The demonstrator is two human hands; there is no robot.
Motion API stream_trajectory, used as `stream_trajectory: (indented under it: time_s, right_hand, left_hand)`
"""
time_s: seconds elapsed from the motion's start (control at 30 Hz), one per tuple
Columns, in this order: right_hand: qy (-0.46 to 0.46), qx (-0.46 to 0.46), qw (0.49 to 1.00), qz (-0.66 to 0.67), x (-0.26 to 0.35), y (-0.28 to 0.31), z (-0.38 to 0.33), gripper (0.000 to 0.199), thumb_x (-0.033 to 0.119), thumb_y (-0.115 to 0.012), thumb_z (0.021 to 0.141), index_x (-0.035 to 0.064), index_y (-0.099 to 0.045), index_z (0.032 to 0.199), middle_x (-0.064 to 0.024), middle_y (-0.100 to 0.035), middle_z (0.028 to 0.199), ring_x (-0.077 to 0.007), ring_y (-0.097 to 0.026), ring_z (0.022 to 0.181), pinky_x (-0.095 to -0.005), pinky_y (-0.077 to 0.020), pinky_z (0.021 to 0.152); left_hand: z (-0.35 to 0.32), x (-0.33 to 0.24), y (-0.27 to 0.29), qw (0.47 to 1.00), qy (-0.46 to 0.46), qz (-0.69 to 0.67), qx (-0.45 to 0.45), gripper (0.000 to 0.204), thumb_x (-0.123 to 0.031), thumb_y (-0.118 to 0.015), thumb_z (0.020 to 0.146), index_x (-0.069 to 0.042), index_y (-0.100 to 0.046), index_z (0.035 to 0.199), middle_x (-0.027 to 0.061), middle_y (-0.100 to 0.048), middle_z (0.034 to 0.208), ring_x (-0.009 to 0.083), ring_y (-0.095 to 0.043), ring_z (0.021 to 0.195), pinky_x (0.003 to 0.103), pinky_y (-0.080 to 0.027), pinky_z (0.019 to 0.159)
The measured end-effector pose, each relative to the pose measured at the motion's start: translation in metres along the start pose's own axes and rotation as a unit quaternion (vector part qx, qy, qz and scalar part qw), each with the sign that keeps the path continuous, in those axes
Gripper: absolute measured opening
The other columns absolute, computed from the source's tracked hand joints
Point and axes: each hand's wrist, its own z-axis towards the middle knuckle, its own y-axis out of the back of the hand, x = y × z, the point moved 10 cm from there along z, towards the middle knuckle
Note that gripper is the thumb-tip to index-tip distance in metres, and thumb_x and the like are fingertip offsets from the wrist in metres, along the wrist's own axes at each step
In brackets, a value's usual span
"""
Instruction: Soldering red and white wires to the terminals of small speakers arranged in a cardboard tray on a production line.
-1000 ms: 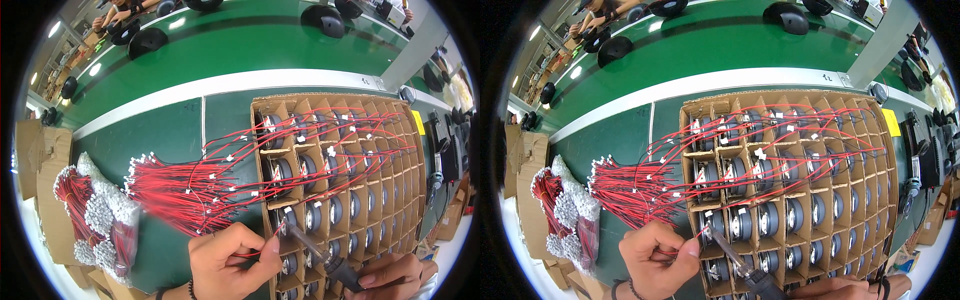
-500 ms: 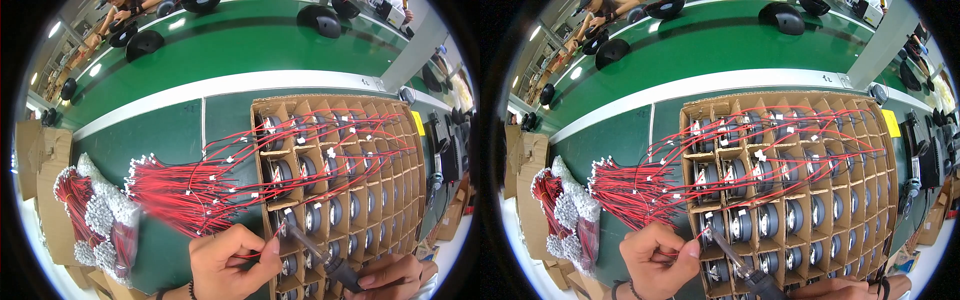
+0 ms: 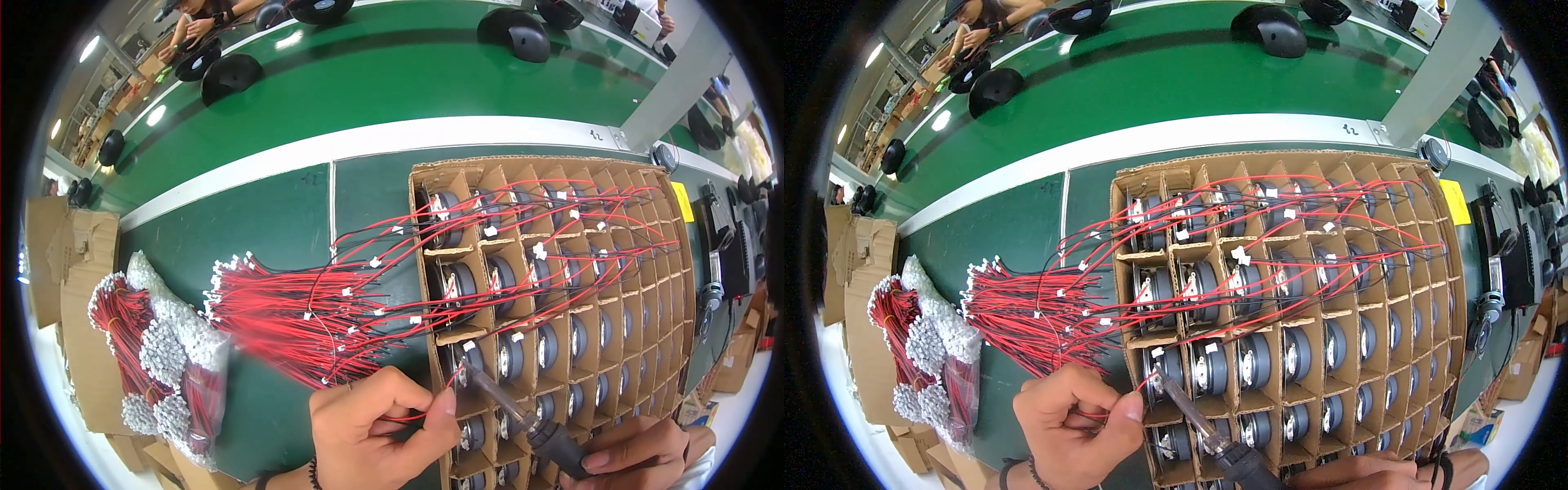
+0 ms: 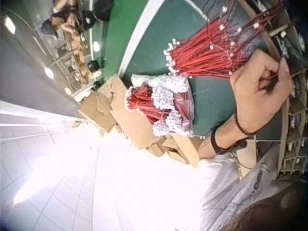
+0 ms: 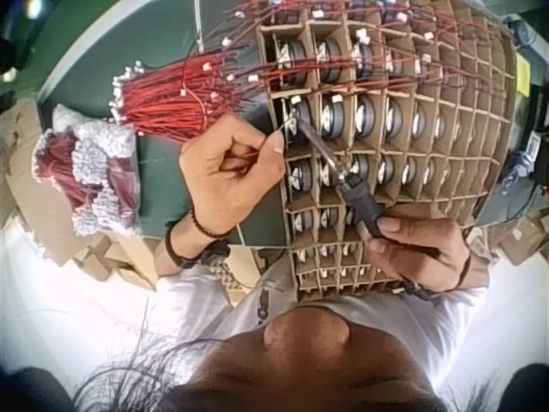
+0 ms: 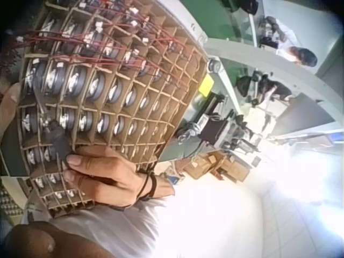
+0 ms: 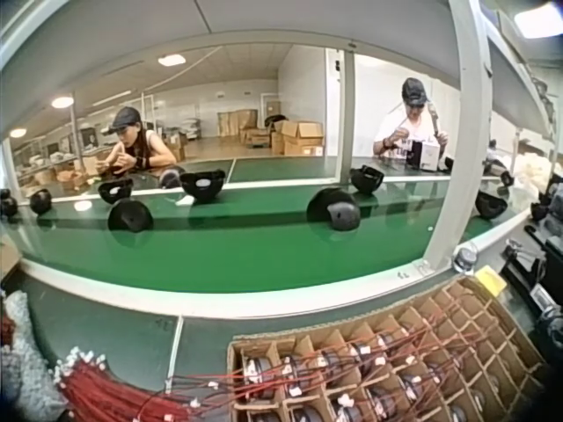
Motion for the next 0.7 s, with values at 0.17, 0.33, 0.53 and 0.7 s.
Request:
stream_trajectory:
  time_s: [0.17, 0.33, 0.53, 0.7]
  right_hand:
    - [-0.006, 0.008, 1.000, 0.003, 0.0006, 0.0013, -0.0016, 0.023, -0.019, -0.075, 0.075, -0.0039, -0.061, 0.084, -0.0233, -0.055, 0.110, -0.0310, -0.066, 0.081, -0.0315, -0.0606, 0.060]
    - [-0.001, 0.015, 1.000, 0.005, -0.0002, 0.0008, -0.0004, 0.023, -0.017, -0.077, 0.074, -0.0035, -0.062, 0.086, -0.0246, -0.058, 0.111, -0.0330, -0.068, 0.082, -0.0334, -0.0617, 0.061]
    - [0.005, -0.002, 1.000, -0.007, 0.0012, 0.0015, 0.0001, 0.025, -0.016, -0.079, 0.073, -0.0012, -0.063, 0.086, -0.0227, -0.060, 0.110, -0.0329, -0.068, 0.083, -0.0344, -0.0619, 0.062]
    - [-0.003, 0.008, 1.000, -0.009, 0.0010, 0.0019, -0.0017, 0.026, -0.015, -0.080, 0.072, -0.0003, -0.064, 0.086, -0.0207, -0.061, 0.110, -0.0332, -0.068, 0.088, -0.0344, -0.0610, 0.066]
  left_hand:
    - [-0.0003, -0.0010, -0.0006, 1.000, -0.001, 0.005, 0.001, 0.024, 0.004, -0.074, 0.089, -0.002, -0.056, 0.075, -0.0078, -0.049, 0.058, -0.0036, -0.038, 0.054, 0.018, -0.026, 0.047]
    - [0.0006, 0.0000, -0.0004, 1.000, 0.003, 0.002, 0.005, 0.024, 0.004, -0.074, 0.089, -0.002, -0.055, 0.075, -0.0078, -0.048, 0.058, -0.0036, -0.037, 0.053, 0.018, -0.025, 0.047]
    - [-0.0003, 0.0007, 0.0006, 1.000, 0.006, 0.001, 0.007, 0.024, 0.004, -0.073, 0.090, -0.003, -0.055, 0.075, -0.0080, -0.048, 0.058, -0.0036, -0.037, 0.054, 0.018, -0.025, 0.047]
    - [-0.0004, 0.0021, -0.0017, 1.000, 0.009, 0.001, 0.009, 0.024, 0.003, -0.073, 0.090, -0.003, -0.055, 0.076, -0.0081, -0.048, 0.059, -0.0037, -0.037, 0.054, 0.018, -0.026, 0.047]
